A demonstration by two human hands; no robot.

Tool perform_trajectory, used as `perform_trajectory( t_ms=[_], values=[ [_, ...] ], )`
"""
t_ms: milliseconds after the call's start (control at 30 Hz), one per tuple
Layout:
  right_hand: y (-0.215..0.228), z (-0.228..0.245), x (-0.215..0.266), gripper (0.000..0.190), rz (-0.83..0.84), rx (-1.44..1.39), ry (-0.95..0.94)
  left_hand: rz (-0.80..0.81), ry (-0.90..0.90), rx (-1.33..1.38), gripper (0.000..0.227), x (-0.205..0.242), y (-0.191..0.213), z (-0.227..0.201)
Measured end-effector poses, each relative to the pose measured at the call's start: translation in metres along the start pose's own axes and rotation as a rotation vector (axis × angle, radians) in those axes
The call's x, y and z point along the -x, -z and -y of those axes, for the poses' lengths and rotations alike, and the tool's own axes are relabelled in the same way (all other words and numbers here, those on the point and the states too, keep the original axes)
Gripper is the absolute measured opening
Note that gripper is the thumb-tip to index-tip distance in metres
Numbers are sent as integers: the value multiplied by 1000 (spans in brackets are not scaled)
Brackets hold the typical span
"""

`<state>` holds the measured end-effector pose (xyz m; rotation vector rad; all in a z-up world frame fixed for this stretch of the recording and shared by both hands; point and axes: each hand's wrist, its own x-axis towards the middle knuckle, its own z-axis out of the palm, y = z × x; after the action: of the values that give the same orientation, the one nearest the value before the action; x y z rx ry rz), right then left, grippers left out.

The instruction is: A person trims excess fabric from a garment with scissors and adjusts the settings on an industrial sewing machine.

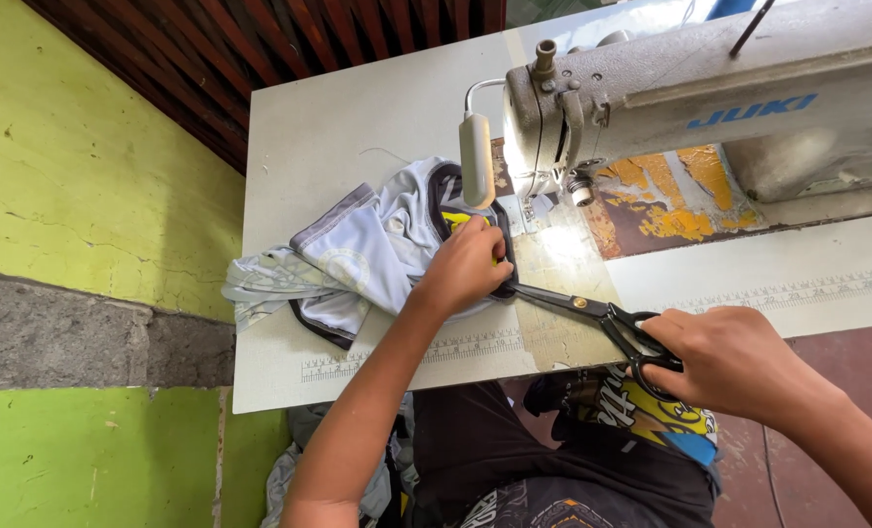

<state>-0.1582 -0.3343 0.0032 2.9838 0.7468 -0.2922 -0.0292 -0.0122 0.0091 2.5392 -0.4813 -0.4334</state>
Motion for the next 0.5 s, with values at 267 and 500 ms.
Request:
perform_trajectory(
  t_ms=[267,500],
  values=[
    [10,1,2,41,32,64,-5,-121,-100,-176,17,-15,-15,-1],
    [13,-7,5,41,-32,11,-53,106,63,405,23,-17,17,11]
  ],
)
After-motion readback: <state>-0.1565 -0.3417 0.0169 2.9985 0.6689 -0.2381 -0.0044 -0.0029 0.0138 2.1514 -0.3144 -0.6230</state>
